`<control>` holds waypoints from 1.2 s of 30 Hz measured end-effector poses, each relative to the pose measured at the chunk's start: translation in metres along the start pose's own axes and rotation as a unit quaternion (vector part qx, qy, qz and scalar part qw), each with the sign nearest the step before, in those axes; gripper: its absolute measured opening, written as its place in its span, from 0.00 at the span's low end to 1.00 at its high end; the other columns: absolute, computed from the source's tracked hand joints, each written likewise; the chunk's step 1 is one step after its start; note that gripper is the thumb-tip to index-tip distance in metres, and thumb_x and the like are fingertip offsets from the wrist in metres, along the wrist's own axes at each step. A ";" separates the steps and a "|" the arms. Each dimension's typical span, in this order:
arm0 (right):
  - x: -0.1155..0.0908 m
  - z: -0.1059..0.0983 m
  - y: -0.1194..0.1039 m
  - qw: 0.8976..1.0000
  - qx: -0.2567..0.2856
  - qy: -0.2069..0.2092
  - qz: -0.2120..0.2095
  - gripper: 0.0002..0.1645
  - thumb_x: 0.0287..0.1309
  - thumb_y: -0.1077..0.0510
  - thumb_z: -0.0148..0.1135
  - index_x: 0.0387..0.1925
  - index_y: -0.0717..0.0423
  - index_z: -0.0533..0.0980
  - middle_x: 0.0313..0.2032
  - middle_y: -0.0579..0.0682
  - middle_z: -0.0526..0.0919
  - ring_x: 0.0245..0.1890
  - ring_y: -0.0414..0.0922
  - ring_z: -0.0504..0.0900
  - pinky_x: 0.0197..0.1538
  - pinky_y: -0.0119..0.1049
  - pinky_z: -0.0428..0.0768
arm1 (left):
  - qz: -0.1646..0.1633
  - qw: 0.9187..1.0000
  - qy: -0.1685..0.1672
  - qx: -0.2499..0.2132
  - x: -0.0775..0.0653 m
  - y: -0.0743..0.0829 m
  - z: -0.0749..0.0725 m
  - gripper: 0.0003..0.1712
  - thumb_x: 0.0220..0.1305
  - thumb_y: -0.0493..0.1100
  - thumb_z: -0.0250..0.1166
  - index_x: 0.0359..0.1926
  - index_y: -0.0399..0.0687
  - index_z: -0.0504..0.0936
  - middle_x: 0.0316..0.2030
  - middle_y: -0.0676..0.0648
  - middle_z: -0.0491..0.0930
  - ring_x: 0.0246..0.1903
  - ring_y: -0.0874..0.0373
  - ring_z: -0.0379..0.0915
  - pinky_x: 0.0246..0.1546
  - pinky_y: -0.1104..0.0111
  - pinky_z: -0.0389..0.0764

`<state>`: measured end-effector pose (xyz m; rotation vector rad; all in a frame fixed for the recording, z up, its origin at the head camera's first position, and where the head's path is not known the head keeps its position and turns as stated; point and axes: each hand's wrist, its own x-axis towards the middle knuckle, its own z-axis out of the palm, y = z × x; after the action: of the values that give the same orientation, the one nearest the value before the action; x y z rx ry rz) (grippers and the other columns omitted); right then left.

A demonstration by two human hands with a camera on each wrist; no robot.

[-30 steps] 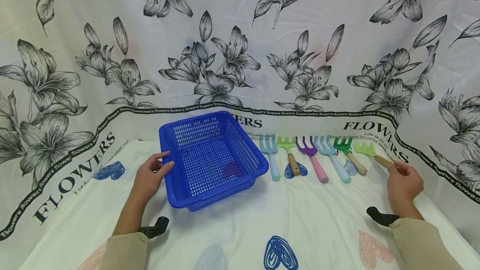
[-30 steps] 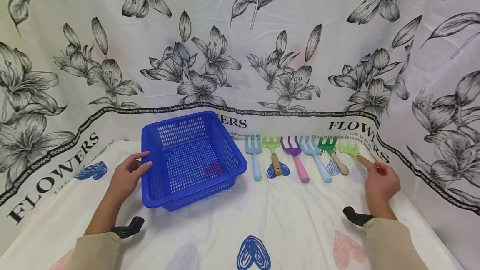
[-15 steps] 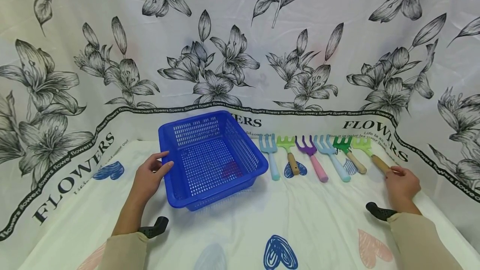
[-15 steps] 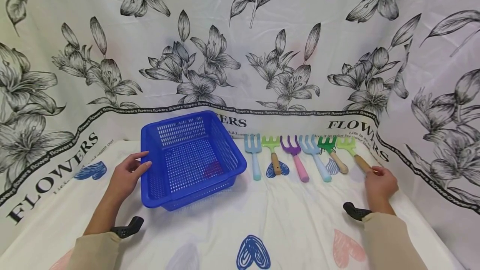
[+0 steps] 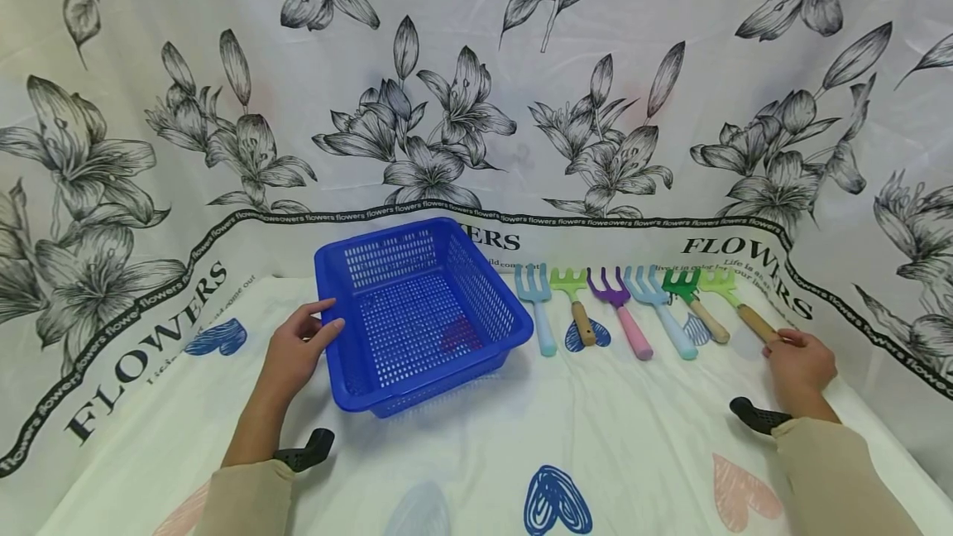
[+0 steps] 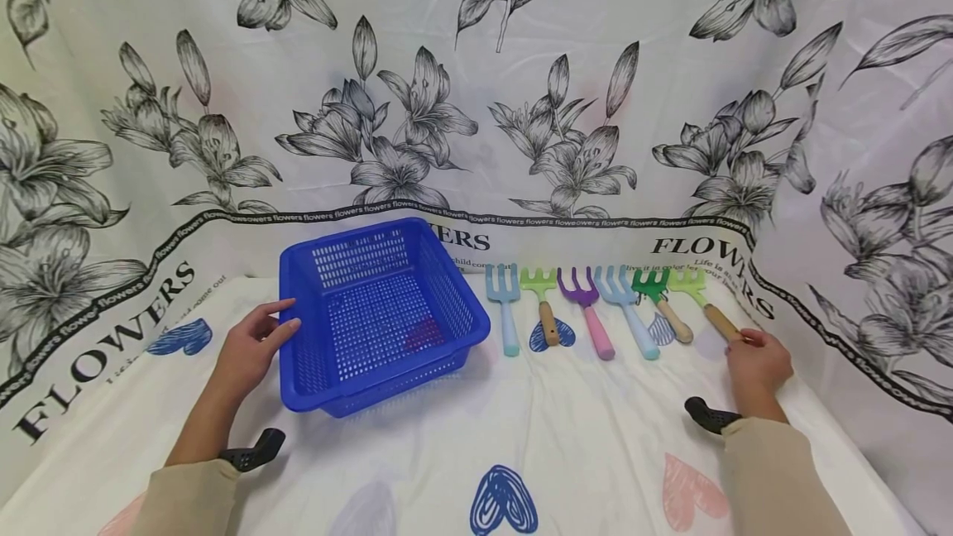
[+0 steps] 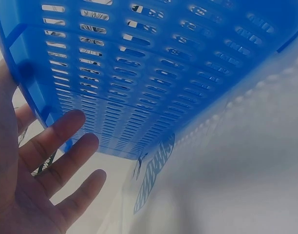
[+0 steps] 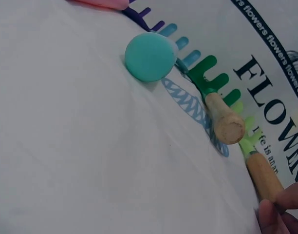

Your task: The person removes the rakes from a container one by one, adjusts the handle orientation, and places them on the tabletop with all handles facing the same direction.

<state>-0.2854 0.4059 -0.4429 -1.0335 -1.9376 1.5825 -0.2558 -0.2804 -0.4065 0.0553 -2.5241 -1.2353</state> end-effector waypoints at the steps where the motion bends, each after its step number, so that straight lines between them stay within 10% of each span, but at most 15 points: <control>1: 0.000 0.000 0.000 1.000 0.002 -0.001 0.002 0.11 0.62 0.68 0.56 0.41 0.51 0.75 0.37 0.47 0.74 0.17 0.29 0.73 0.15 0.22 0.71 | 0.001 1.000 0.000 0.001 0.000 0.000 0.000 0.33 0.69 0.60 0.57 0.68 0.49 0.68 0.42 0.38 0.75 0.46 0.43 0.72 0.46 0.52 0.74; 22: -0.003 -0.010 0.000 0.999 -0.040 -0.020 0.007 0.23 0.63 0.68 0.53 0.60 0.60 0.69 0.41 0.50 0.71 0.17 0.28 0.73 0.17 0.24 0.73 | -0.005 1.000 -0.001 0.001 -0.001 0.000 -0.001 0.35 0.69 0.62 0.56 0.69 0.49 0.68 0.42 0.38 0.75 0.47 0.43 0.72 0.47 0.51 0.74; 36: -0.020 -0.027 -0.006 0.976 -0.155 -0.144 -0.057 0.38 0.67 0.57 0.53 0.71 0.68 0.52 0.53 0.67 0.70 0.28 0.36 0.76 0.24 0.26 0.79 | -0.012 1.000 0.003 -0.009 -0.001 0.002 0.002 0.35 0.69 0.61 0.56 0.69 0.49 0.67 0.43 0.38 0.75 0.48 0.43 0.72 0.47 0.51 0.74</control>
<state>-0.2552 0.4076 -0.4280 -0.8197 -2.4549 1.4619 -0.2554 -0.2772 -0.4065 0.0855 -2.5151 -1.2651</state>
